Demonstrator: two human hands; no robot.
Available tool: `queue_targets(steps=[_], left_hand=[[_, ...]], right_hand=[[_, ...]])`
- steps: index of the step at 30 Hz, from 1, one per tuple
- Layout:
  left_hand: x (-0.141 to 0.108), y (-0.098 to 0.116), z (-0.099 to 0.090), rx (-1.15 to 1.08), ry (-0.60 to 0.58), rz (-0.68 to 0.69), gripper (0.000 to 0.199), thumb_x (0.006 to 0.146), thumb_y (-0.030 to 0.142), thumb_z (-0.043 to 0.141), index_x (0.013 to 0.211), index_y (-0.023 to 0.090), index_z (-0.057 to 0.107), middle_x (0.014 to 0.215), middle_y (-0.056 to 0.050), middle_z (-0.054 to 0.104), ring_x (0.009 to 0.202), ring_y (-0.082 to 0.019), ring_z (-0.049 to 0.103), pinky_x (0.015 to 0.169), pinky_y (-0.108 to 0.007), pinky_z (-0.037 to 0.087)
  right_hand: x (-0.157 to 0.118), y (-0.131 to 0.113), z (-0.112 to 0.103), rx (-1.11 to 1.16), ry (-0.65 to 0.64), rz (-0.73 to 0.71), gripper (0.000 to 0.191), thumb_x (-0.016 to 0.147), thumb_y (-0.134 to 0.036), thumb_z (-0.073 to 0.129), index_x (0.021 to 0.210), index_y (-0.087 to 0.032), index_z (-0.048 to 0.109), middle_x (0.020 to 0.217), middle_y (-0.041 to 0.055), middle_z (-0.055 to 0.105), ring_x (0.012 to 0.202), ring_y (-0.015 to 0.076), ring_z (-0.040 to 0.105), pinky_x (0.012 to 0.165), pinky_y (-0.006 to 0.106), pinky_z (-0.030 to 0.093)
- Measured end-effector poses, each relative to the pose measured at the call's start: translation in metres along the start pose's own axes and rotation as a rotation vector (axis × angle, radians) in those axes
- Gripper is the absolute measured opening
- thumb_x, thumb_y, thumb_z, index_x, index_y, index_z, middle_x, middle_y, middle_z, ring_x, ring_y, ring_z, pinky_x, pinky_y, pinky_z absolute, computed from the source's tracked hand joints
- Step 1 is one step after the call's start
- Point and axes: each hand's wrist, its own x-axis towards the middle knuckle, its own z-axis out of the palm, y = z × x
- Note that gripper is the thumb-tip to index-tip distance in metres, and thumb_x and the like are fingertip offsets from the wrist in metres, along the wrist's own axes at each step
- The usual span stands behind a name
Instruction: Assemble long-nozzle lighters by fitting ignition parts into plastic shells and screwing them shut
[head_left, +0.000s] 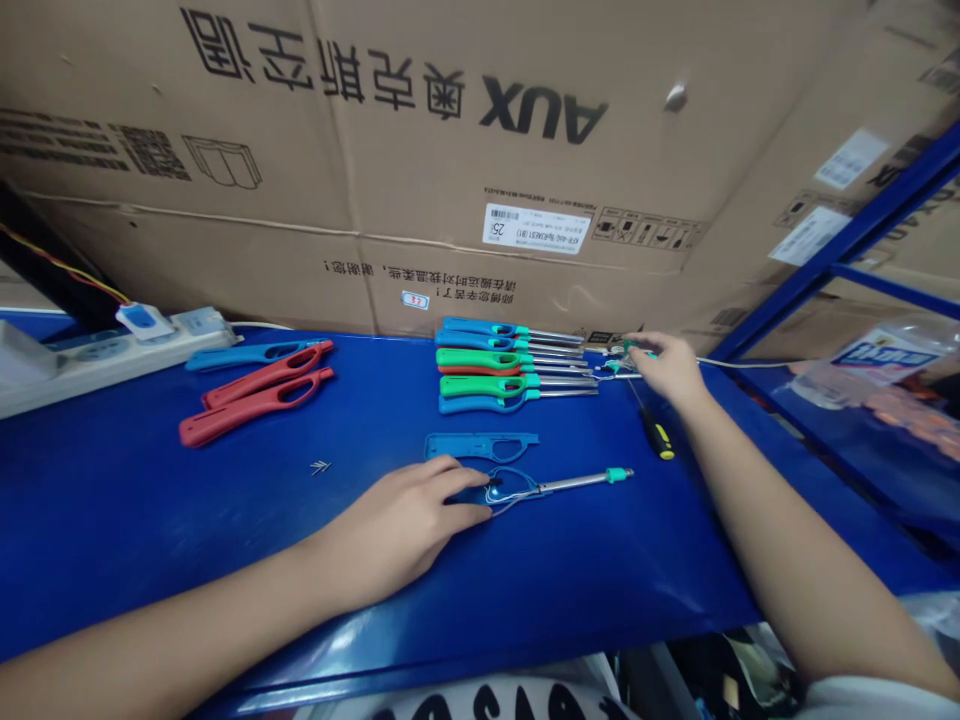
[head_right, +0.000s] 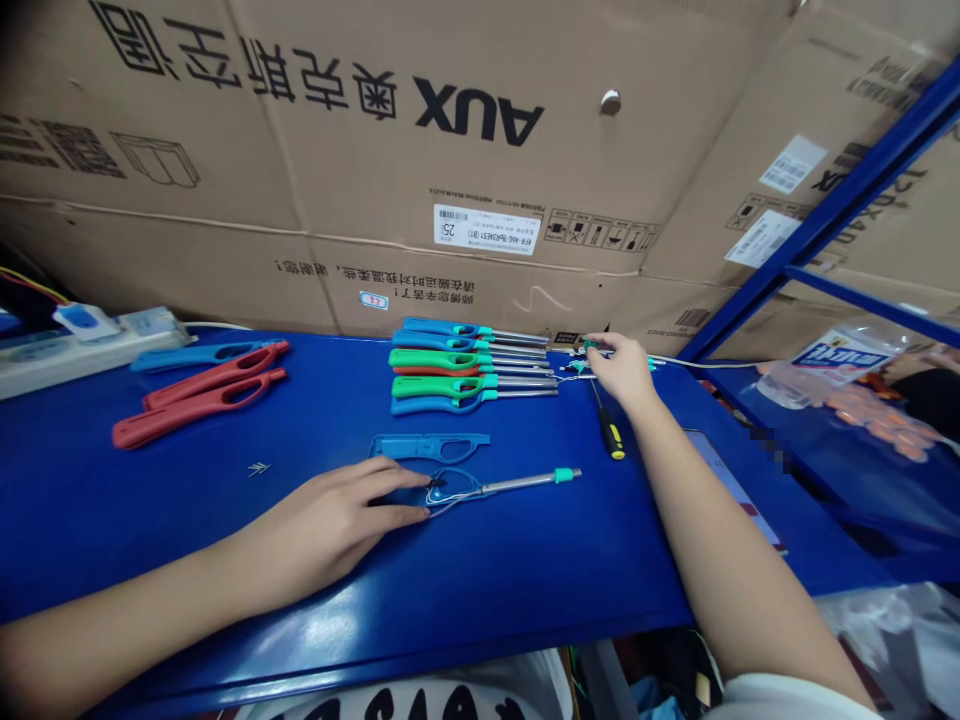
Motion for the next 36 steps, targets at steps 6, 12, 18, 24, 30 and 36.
queue_targets(steps=[6, 12, 18, 24, 30, 36], left_hand=[[-0.001, 0.0, 0.0, -0.004, 0.007, -0.008, 0.037, 0.094, 0.008, 0.048, 0.12, 0.024, 0.069, 0.133, -0.009, 0.064, 0.116, -0.027, 0.062, 0.093, -0.042, 0.057], [0.0, -0.001, 0.001, -0.089, 0.036, -0.056, 0.025, 0.101, 0.014, 0.044, 0.114, 0.019, 0.065, 0.126, -0.01, 0.066, 0.113, -0.024, 0.063, 0.093, -0.039, 0.057], [0.0, -0.002, 0.003, -0.175, 0.02, -0.106, 0.021, 0.103, 0.016, 0.044, 0.116, 0.019, 0.06, 0.122, -0.009, 0.066, 0.116, -0.023, 0.062, 0.098, -0.039, 0.054], [0.002, -0.002, 0.005, -0.243, 0.021, -0.13, 0.019, 0.102, 0.016, 0.046, 0.116, 0.019, 0.058, 0.12, -0.008, 0.066, 0.114, -0.021, 0.06, 0.098, -0.037, 0.052], [0.004, -0.002, 0.004, -0.27, 0.0, -0.216, 0.026, 0.101, 0.02, 0.05, 0.126, 0.02, 0.055, 0.12, -0.007, 0.064, 0.114, -0.021, 0.056, 0.099, -0.038, 0.049], [0.005, -0.006, 0.006, -0.223, 0.008, -0.203, 0.033, 0.102, 0.027, 0.052, 0.135, 0.022, 0.053, 0.121, -0.007, 0.063, 0.112, -0.022, 0.056, 0.098, -0.039, 0.049]], right_hand=[[-0.031, -0.044, -0.041, 0.246, -0.604, -0.031, 0.025, 0.082, -0.036, 0.065, 0.096, -0.018, 0.075, 0.087, 0.0093, 0.077, 0.08, 0.0248, 0.071, 0.072, 0.036, 0.057], [-0.06, -0.068, -0.035, 0.32, -0.879, -0.142, 0.035, 0.083, -0.042, 0.069, 0.107, -0.018, 0.066, 0.08, 0.0032, 0.068, 0.07, 0.0162, 0.063, 0.064, 0.028, 0.053], [-0.059, -0.066, -0.035, 0.168, -0.799, -0.142, 0.038, 0.081, -0.055, 0.07, 0.083, -0.019, 0.06, 0.072, 0.0011, 0.061, 0.063, 0.0137, 0.053, 0.055, 0.026, 0.043], [-0.069, -0.085, -0.036, 0.19, -0.807, -0.302, 0.03, 0.089, -0.047, 0.065, 0.084, -0.018, 0.066, 0.069, 0.001, 0.062, 0.059, 0.0134, 0.051, 0.056, 0.026, 0.039], [-0.096, -0.127, -0.019, 0.363, -0.691, -0.583, 0.017, 0.097, -0.035, 0.059, 0.096, -0.018, 0.062, 0.092, 0.0039, 0.063, 0.077, 0.0147, 0.055, 0.07, 0.027, 0.044], [-0.113, -0.143, -0.009, 0.274, -0.729, -0.648, 0.011, 0.1, -0.027, 0.054, 0.101, -0.019, 0.061, 0.101, 0.0047, 0.062, 0.087, 0.0173, 0.06, 0.076, 0.03, 0.045]])
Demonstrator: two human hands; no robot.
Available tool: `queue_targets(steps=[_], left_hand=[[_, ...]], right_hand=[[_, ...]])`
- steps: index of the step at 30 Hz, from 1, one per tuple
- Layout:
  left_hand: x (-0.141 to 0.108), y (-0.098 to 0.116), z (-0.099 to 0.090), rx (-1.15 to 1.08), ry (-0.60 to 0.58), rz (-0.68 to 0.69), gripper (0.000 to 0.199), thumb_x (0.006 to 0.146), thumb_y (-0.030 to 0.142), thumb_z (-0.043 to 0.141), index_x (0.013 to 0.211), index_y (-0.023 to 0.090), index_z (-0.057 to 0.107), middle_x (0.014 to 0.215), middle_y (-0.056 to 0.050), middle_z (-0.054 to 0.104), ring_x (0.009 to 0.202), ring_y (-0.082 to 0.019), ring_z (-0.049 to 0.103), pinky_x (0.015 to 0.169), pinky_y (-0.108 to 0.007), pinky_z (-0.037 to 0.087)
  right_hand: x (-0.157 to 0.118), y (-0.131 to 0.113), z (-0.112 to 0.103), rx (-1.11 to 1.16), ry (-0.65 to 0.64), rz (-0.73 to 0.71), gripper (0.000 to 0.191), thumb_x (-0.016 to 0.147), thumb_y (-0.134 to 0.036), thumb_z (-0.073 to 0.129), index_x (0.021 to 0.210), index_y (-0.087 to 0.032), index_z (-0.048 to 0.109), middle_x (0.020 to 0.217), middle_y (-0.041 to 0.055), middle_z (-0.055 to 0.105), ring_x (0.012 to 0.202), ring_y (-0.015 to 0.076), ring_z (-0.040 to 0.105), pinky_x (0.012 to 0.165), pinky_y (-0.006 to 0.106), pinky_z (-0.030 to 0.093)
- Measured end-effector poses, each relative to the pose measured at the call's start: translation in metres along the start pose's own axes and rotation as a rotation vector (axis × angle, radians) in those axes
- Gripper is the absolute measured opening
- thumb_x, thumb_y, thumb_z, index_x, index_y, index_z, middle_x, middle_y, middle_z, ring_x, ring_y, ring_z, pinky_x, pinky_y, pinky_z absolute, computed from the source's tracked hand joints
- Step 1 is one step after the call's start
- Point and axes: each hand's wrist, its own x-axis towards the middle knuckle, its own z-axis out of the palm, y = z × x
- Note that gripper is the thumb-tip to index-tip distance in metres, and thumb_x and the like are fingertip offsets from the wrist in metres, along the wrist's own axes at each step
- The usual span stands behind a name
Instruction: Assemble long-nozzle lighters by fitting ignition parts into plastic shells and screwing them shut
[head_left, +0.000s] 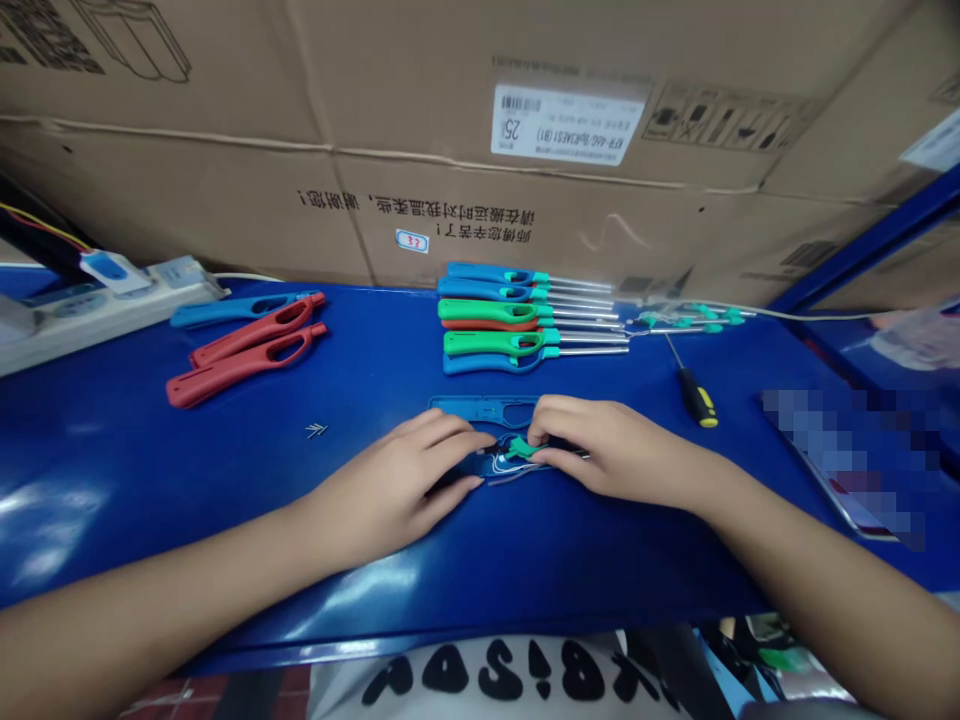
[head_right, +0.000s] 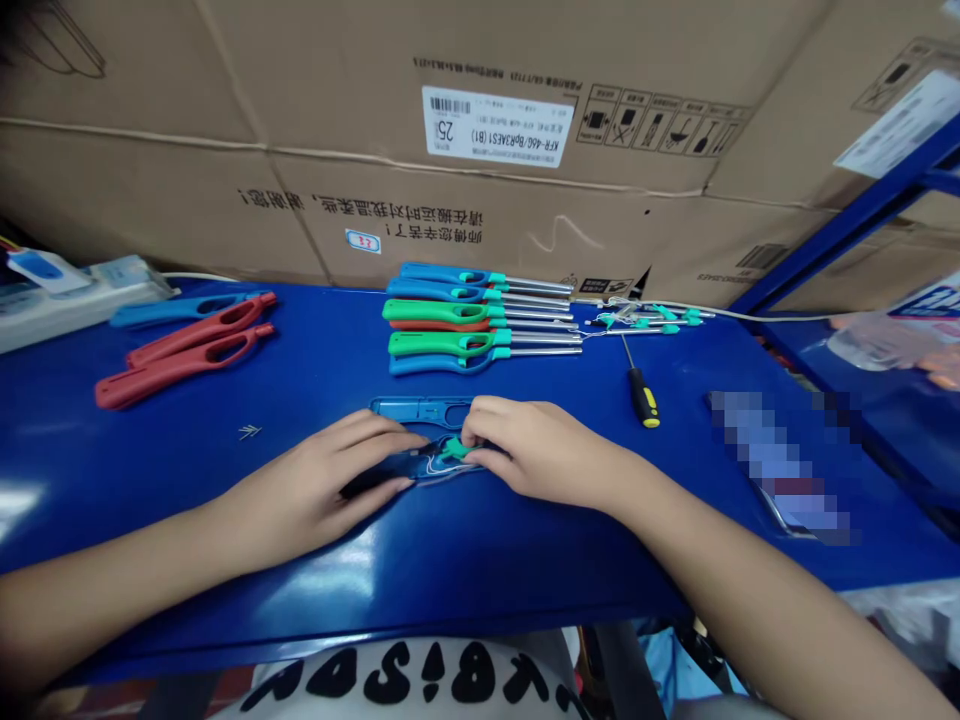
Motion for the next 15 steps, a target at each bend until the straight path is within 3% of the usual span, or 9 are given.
queue_targets(steps=[15], left_hand=[[0.0, 0.005, -0.004, -0.149, -0.018, -0.125, 0.03, 0.096, 0.023, 0.061, 0.126, 0.021, 0.064, 0.108, -0.006, 0.06, 0.105, -0.021, 0.059, 0.095, -0.038, 0.05]], right_hand=[[0.005, -0.003, 0.017, 0.024, 0.073, -0.058, 0.015, 0.101, -0.024, 0.052, 0.097, -0.018, 0.065, 0.097, 0.0036, 0.063, 0.083, 0.0147, 0.06, 0.072, 0.027, 0.043]])
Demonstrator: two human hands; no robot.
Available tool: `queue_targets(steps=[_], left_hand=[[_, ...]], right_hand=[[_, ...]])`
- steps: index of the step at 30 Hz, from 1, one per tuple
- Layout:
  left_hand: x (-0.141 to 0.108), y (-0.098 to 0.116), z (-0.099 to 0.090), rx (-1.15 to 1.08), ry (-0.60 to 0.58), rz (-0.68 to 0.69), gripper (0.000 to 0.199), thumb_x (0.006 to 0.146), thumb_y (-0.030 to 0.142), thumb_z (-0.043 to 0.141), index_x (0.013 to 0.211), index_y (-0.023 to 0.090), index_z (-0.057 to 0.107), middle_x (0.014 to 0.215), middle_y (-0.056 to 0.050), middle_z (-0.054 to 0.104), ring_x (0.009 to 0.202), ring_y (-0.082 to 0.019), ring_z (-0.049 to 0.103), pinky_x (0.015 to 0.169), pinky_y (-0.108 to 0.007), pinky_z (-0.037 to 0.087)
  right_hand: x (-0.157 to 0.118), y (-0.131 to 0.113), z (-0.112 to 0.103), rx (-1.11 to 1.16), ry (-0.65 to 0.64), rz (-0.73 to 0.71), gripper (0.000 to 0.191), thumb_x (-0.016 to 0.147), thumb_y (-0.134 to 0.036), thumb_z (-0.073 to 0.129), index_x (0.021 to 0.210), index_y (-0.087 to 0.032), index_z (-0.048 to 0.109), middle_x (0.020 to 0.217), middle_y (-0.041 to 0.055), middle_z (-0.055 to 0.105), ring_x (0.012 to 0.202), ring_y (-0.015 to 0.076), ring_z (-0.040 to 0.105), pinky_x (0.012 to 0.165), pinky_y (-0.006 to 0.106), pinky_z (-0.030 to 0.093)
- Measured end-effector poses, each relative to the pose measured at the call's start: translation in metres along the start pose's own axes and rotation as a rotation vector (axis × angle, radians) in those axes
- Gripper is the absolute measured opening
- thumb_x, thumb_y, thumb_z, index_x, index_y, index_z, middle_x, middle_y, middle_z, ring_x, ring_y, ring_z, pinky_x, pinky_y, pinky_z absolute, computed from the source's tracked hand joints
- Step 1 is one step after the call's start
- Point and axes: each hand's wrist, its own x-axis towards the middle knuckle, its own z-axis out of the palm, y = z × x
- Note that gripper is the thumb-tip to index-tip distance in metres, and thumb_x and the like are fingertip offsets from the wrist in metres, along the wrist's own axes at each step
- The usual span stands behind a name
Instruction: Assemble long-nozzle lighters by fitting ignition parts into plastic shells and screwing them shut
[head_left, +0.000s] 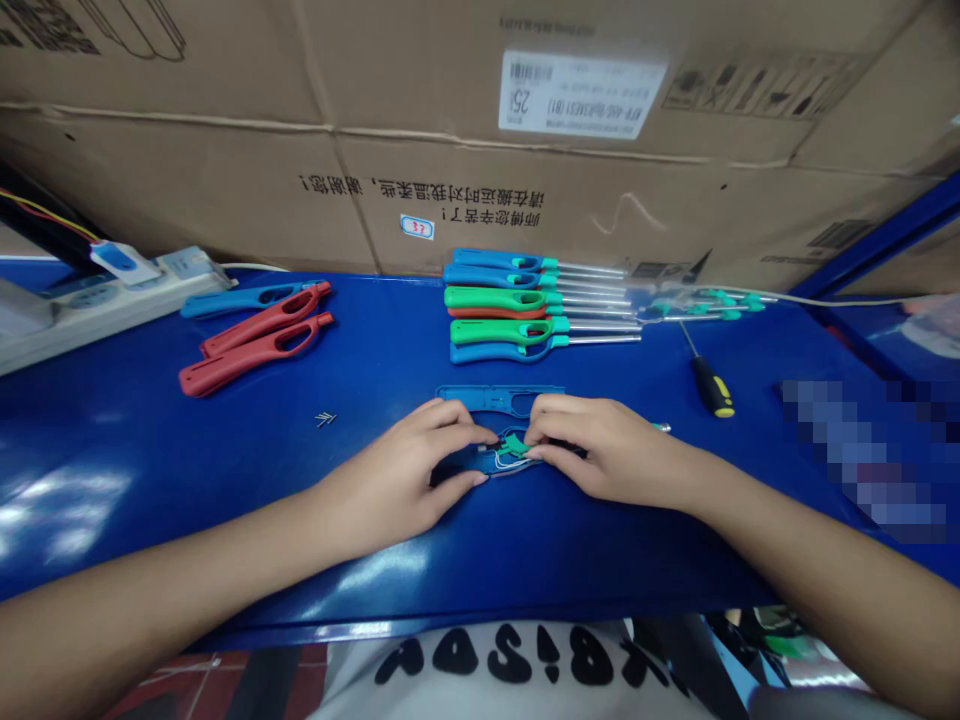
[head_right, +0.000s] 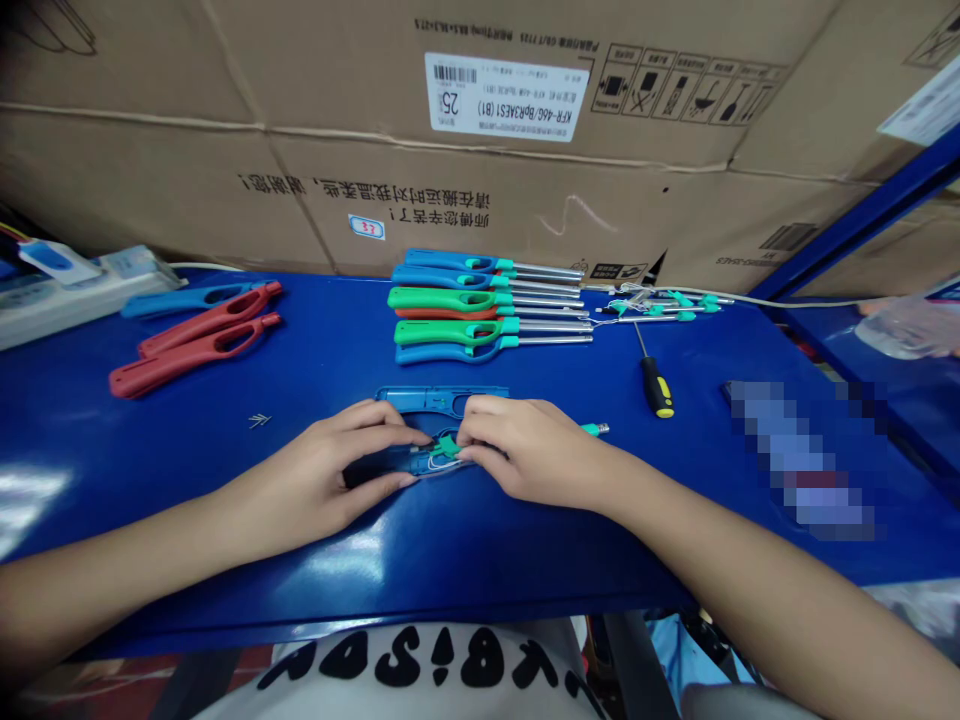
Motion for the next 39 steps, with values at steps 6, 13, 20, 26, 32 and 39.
queue_targets(steps=[6, 13, 20, 26, 32, 39], left_hand=[[0.001, 0.0018, -0.0022, -0.041, -0.02, -0.078, 0.029, 0.092, 0.023, 0.065, 0.121, 0.022, 0.067, 0.105, -0.004, 0.061, 0.102, -0.021, 0.06, 0.091, -0.036, 0.051], [0.0026, 0.0028, -0.004, -0.077, -0.03, -0.105, 0.027, 0.091, 0.022, 0.066, 0.118, 0.022, 0.068, 0.103, -0.004, 0.061, 0.099, -0.021, 0.061, 0.091, -0.035, 0.05], [0.0017, 0.0023, -0.0025, -0.06, -0.025, -0.1, 0.026, 0.092, 0.023, 0.065, 0.117, 0.022, 0.068, 0.103, -0.004, 0.061, 0.1, -0.021, 0.06, 0.09, -0.036, 0.051], [-0.0005, 0.0042, -0.0015, 0.018, -0.014, -0.031, 0.027, 0.094, 0.021, 0.061, 0.121, 0.019, 0.065, 0.108, -0.006, 0.061, 0.107, -0.023, 0.058, 0.097, -0.04, 0.05], [-0.0015, 0.004, -0.0001, 0.072, -0.016, 0.003, 0.03, 0.096, 0.022, 0.059, 0.126, 0.017, 0.064, 0.106, -0.008, 0.06, 0.104, -0.024, 0.057, 0.095, -0.041, 0.05], [-0.0023, 0.0043, 0.0, 0.077, -0.011, 0.025, 0.029, 0.096, 0.02, 0.059, 0.125, 0.018, 0.064, 0.107, -0.008, 0.061, 0.106, -0.024, 0.056, 0.095, -0.04, 0.05]], right_hand=[[-0.0024, -0.0028, 0.0025, -0.225, 0.055, -0.162, 0.025, 0.104, -0.026, 0.043, 0.097, -0.017, 0.064, 0.095, 0.005, 0.064, 0.075, 0.0141, 0.057, 0.064, 0.027, 0.038], [-0.0022, -0.0071, 0.0031, -0.337, 0.057, -0.185, 0.031, 0.105, -0.027, 0.04, 0.094, -0.017, 0.067, 0.093, 0.0045, 0.066, 0.068, 0.0128, 0.054, 0.061, 0.028, 0.035], [-0.0019, -0.0057, 0.0018, -0.352, 0.008, -0.18, 0.026, 0.101, -0.019, 0.043, 0.101, -0.016, 0.069, 0.1, 0.0064, 0.068, 0.069, 0.0135, 0.054, 0.061, 0.029, 0.034], [-0.0021, -0.0053, 0.0003, -0.305, -0.01, -0.143, 0.027, 0.103, -0.023, 0.042, 0.094, -0.016, 0.066, 0.095, 0.0068, 0.064, 0.072, 0.0145, 0.055, 0.061, 0.028, 0.035], [-0.003, -0.0026, -0.0015, -0.161, -0.008, -0.108, 0.023, 0.103, -0.025, 0.044, 0.093, -0.018, 0.063, 0.092, 0.0048, 0.061, 0.075, 0.0145, 0.057, 0.065, 0.027, 0.04], [-0.0035, -0.0042, -0.0025, -0.189, -0.035, -0.117, 0.023, 0.103, -0.025, 0.044, 0.094, -0.017, 0.064, 0.095, 0.0054, 0.062, 0.077, 0.0148, 0.058, 0.066, 0.027, 0.041]])
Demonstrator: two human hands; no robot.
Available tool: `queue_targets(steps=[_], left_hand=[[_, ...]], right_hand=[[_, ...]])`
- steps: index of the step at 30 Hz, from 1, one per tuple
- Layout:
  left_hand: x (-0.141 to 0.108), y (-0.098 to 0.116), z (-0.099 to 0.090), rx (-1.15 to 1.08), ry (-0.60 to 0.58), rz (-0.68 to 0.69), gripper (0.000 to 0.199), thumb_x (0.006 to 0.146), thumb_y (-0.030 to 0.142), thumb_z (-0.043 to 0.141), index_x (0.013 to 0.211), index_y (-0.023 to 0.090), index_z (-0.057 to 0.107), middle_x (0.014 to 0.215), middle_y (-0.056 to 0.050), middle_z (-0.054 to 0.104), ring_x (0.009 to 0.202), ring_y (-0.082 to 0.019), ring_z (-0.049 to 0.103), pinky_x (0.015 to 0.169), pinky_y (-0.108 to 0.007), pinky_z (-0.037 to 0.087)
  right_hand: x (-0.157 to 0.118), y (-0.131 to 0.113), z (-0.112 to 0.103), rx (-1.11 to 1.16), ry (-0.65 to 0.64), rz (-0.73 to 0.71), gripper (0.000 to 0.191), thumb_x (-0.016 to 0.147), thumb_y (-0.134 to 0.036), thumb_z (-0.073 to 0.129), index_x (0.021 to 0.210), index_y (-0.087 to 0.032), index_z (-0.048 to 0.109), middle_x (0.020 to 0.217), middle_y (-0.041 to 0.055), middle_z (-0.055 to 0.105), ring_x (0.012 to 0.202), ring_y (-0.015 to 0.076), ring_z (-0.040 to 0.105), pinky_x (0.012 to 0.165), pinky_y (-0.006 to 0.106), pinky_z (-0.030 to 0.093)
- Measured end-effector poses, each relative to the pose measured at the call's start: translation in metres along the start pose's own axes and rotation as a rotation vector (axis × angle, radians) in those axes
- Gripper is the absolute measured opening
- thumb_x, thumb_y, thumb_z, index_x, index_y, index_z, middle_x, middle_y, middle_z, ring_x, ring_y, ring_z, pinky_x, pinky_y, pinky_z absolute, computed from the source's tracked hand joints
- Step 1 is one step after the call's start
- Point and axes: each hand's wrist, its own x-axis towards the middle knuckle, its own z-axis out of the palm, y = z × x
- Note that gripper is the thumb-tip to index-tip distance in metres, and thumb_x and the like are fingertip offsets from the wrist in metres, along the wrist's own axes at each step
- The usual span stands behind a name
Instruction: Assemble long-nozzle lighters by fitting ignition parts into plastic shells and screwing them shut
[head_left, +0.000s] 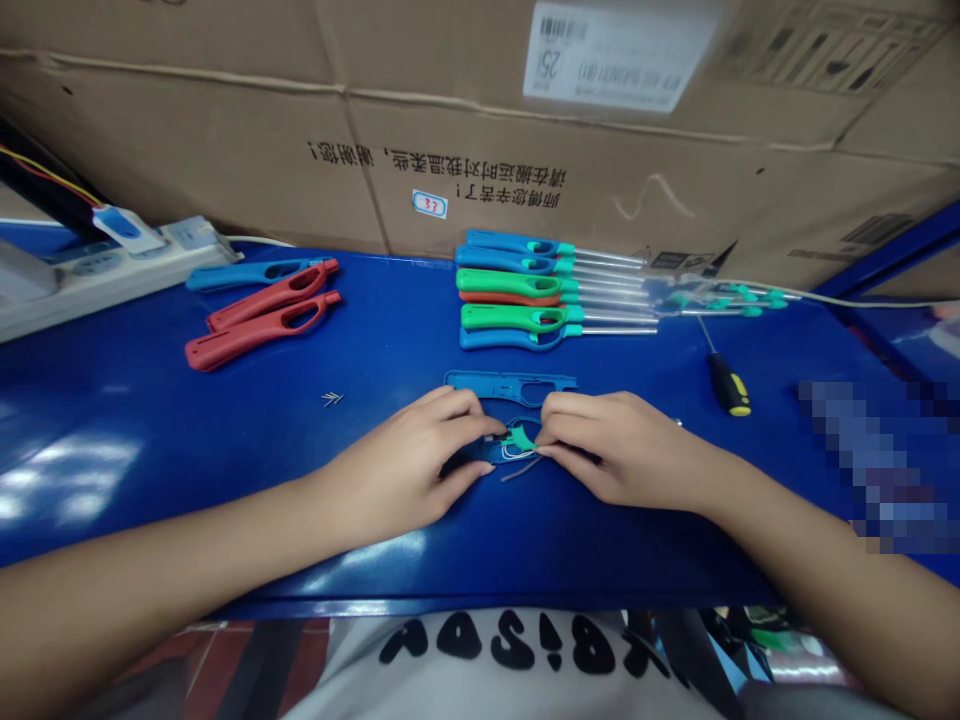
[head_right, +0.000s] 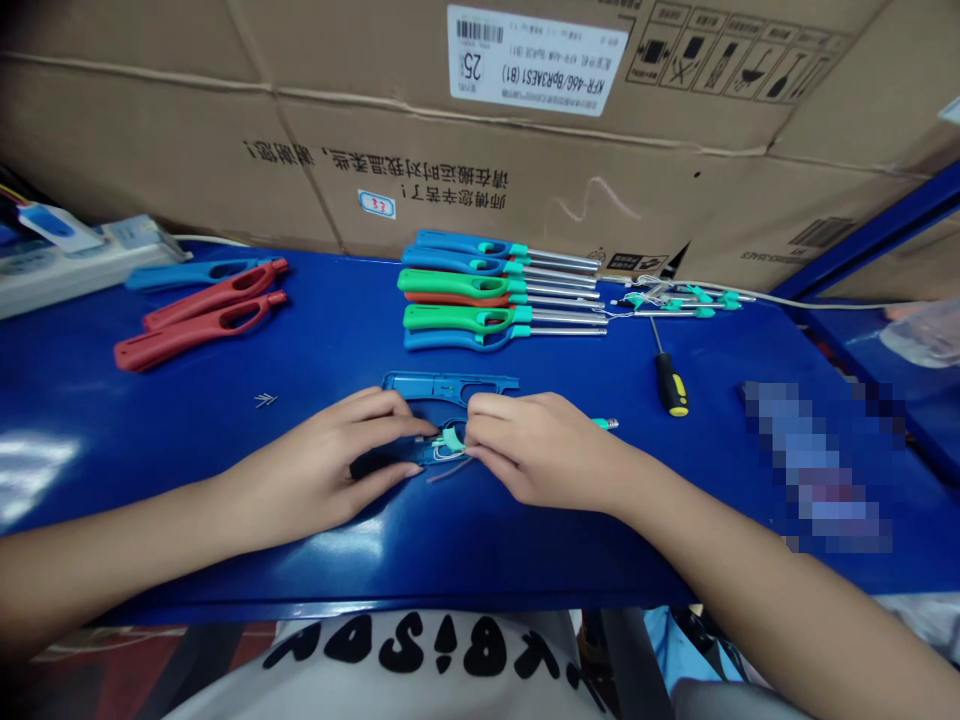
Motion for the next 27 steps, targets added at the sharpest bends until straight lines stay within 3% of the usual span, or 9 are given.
queue_targets(steps=[11, 19, 27], left_hand=[[-0.003, 0.0, 0.004, 0.128, 0.026, 0.065, 0.032, 0.1, 0.022, 0.054, 0.131, 0.016, 0.059, 0.11, -0.01, 0.064, 0.104, -0.025, 0.058, 0.093, -0.042, 0.052], [-0.002, -0.001, 0.006, 0.151, 0.053, 0.097, 0.032, 0.1, 0.022, 0.054, 0.131, 0.015, 0.059, 0.108, -0.011, 0.066, 0.1, -0.024, 0.06, 0.09, -0.041, 0.054], [-0.004, 0.003, 0.009, 0.321, 0.04, 0.125, 0.034, 0.105, 0.027, 0.044, 0.129, 0.013, 0.065, 0.104, -0.012, 0.065, 0.097, -0.025, 0.062, 0.084, -0.041, 0.058]], right_hand=[[0.0, -0.006, -0.004, -0.261, -0.106, -0.081, 0.021, 0.099, -0.013, 0.042, 0.095, -0.016, 0.062, 0.093, 0.0059, 0.063, 0.064, 0.0144, 0.051, 0.055, 0.029, 0.03], [0.002, -0.006, -0.004, -0.253, -0.145, -0.086, 0.016, 0.097, -0.011, 0.044, 0.093, -0.017, 0.058, 0.093, 0.0063, 0.061, 0.068, 0.0156, 0.051, 0.057, 0.029, 0.033], [0.003, -0.009, -0.01, -0.201, -0.167, -0.019, 0.017, 0.098, -0.012, 0.045, 0.089, -0.017, 0.059, 0.094, 0.0054, 0.061, 0.068, 0.0151, 0.051, 0.059, 0.03, 0.033]])
